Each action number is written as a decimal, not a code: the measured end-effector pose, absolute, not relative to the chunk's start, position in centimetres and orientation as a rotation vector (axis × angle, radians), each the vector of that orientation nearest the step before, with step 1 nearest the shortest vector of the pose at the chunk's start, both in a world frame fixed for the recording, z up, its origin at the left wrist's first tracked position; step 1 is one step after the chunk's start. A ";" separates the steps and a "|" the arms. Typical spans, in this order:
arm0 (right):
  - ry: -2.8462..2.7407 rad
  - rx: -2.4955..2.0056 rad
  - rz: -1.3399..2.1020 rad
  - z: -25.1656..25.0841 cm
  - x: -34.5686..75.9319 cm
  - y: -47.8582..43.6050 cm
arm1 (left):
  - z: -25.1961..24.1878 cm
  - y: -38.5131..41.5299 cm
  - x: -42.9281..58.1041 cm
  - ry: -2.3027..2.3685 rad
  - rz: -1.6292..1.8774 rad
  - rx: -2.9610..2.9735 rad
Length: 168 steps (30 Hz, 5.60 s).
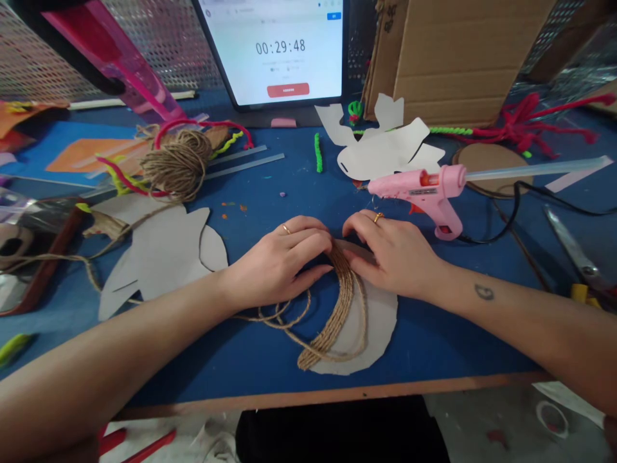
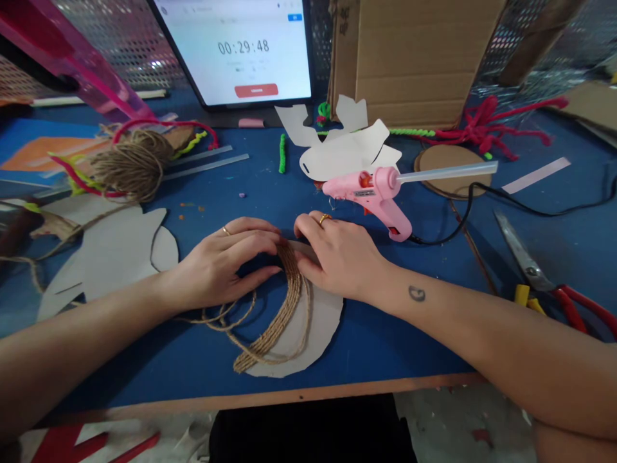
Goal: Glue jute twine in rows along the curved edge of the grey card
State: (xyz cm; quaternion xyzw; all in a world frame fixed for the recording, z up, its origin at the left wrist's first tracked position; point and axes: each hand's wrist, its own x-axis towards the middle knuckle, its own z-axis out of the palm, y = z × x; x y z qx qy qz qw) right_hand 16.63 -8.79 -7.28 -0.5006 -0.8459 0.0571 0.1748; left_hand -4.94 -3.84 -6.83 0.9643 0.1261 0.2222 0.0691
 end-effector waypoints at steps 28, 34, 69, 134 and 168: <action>-2.303 -1.146 0.289 -6.8 17.5 -9.5 | -6.7 -3.9 -4.8 0.273 0.689 2.961; -2.354 -1.072 0.145 -7.2 17.6 -9.7 | -6.8 -3.8 -4.7 0.276 0.675 2.974; -2.419 -0.996 -0.185 -7.2 17.2 -10.4 | -6.7 -4.1 -4.9 0.540 0.784 2.916; -2.368 -1.133 0.177 -7.2 17.2 -10.1 | -7.2 -3.6 -4.6 0.523 0.660 2.886; -2.253 -1.127 0.532 -6.4 17.7 -9.4 | -6.4 -4.3 -5.0 0.145 0.502 3.080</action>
